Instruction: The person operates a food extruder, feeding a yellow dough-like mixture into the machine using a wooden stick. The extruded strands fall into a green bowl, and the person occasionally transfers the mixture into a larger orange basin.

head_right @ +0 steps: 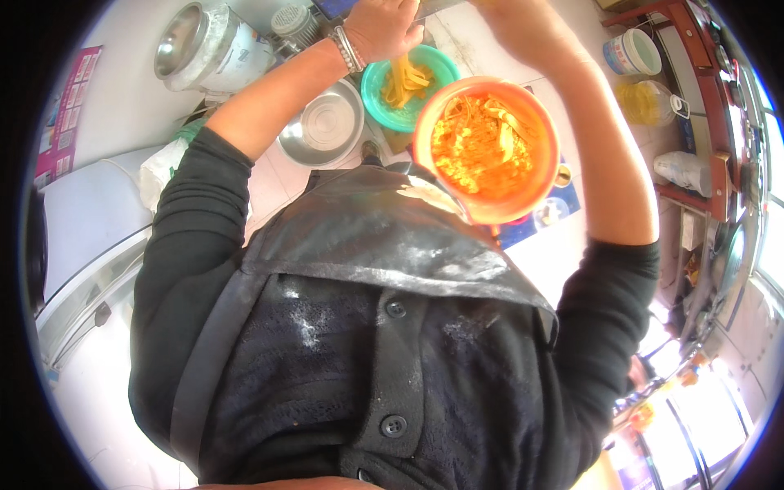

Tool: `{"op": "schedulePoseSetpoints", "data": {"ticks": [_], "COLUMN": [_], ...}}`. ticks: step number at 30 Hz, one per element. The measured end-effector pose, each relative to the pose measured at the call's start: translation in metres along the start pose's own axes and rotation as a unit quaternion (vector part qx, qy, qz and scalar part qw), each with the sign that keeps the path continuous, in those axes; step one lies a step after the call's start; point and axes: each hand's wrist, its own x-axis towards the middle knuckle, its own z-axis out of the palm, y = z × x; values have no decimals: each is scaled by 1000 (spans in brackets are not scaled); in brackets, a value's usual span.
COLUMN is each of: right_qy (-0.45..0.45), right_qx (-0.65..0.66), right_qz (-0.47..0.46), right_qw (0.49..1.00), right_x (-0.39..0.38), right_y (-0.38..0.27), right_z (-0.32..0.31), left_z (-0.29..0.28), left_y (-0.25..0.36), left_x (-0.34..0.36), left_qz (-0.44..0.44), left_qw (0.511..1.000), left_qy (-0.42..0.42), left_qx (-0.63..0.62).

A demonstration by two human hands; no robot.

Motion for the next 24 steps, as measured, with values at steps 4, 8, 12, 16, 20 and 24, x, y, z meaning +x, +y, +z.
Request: {"op": "schedulePoseSetpoints", "data": {"ticks": [4,8,12,16,20,24], "right_qy": [-79,-51,-96,-109,-46,-54], "right_qx": [-76,-143,-140,-135,-130,-106], "right_qz": [89,28,72,75,41,52], "right_qw": [990,988,983,982,990,992], "right_x": [8,21,23,28,32,36], "right_y": [-4,-4,-7,-9,0,9], "right_z": [12,29,29,29,37,46], "left_z": [2,-2,-9,-13,-12,-10], "left_y": [0,0,6,8,8,8], "left_x": [0,3,4,4,4,4], "left_qz": [-11,14,-7,-12,-7,-3], "left_qw": [1000,996,998,999,999,999], "left_qy": [-3,81,54,25,31,40], "left_qx": [-3,-16,-42,-26,-25,-4]}}
